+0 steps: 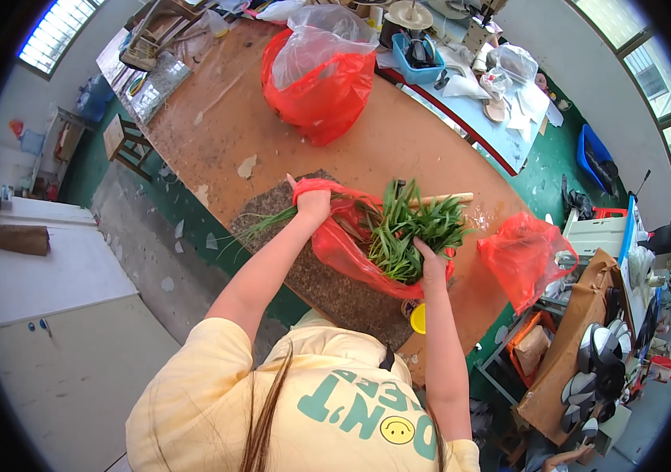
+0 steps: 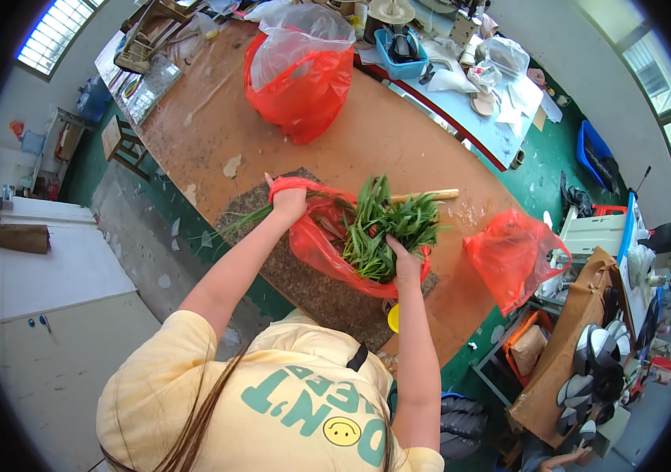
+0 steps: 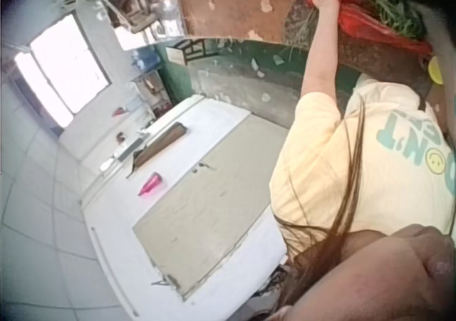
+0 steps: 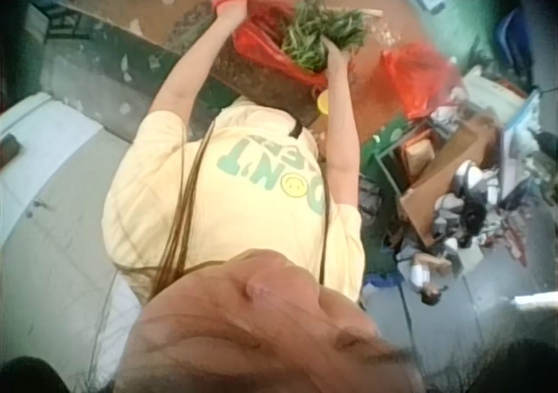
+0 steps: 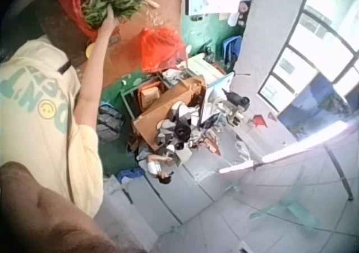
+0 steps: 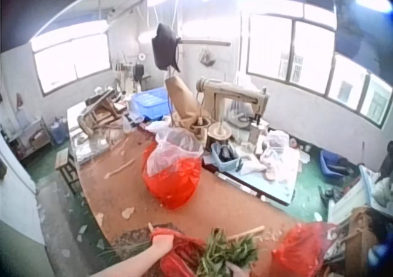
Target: The person unpacks green vegetables from a red plastic bag on a workbench and transfers them into a metal bowl. They then scoop a yellow powder from a container into a pot of rice using a ladle. Finally, the person washes the vegetables in the metal bowl at a sink.
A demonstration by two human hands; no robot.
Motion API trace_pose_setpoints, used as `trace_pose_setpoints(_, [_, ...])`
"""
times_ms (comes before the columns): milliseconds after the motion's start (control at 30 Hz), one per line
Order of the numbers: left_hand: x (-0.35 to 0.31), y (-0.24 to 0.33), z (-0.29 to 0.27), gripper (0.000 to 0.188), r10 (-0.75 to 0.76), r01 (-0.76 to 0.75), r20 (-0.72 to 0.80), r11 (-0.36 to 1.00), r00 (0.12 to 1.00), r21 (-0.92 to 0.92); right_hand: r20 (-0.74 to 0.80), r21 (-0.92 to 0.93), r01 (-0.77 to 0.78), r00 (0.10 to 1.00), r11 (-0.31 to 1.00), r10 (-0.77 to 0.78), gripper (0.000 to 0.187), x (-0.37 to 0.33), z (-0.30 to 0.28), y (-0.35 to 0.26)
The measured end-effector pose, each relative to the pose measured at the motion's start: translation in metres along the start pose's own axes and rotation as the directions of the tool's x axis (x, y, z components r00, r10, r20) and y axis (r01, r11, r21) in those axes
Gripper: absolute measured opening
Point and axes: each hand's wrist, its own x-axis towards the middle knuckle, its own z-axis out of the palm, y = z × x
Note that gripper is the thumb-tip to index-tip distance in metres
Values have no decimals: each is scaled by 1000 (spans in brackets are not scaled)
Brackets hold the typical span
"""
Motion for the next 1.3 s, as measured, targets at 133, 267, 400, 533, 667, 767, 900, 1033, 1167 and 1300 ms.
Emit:
trace_pose_setpoints(133, [-14, -3, 12, 38, 116, -118, 33, 993, 993, 34, -11, -128, 26, 1000, 991, -28, 42, 1, 6, -4])
trace_pose_setpoints(267, [-29, 16, 11, 47, 39, 78, 345, 944, 938, -319, -23, -230, 147, 987, 962, -157, 43, 12, 15, 1])
trace_pose_setpoints(400, [-79, 57, -15, 39, 412, -427, -125, 893, 902, -138, 144, -436, 380, 924, 816, -354, 38, 38, 13, 33])
trace_pose_setpoints(533, [-125, 67, -18, 27, 519, -487, 222, 853, 825, -187, 98, -787, 247, 955, 566, -282, 84, 20, 40, 21])
trace_pose_setpoints(667, [-143, 65, -5, 25, 475, -427, 148, 863, 868, -270, 225, -753, 351, 932, 557, -283, 84, -10, 43, 1])
trace_pose_setpoints(767, [-144, 62, -4, 23, 483, -435, 141, 858, 864, -274, 427, -744, 517, 855, 424, -294, 65, -36, 18, 3])
trace_pose_setpoints(900, [-144, 60, -6, 20, 477, -439, 161, 871, 864, -220, 422, -782, 513, 854, 354, -305, 60, -98, -21, -3])
trace_pose_setpoints(1033, [-147, 73, -11, 17, 398, -372, 48, 888, 916, -270, 291, -957, 280, 897, -82, -333, 71, -144, -62, 8])
trace_pose_setpoints(1167, [-158, 111, -30, 18, 342, -379, -164, 833, 925, -404, 236, -972, 218, 919, -91, -315, 86, -152, -86, 24])
trace_pose_setpoints(1300, [-189, 154, -57, 28, 311, -390, -239, 674, 920, -627, 325, -940, 340, 868, -28, -376, 82, -142, -101, 31])
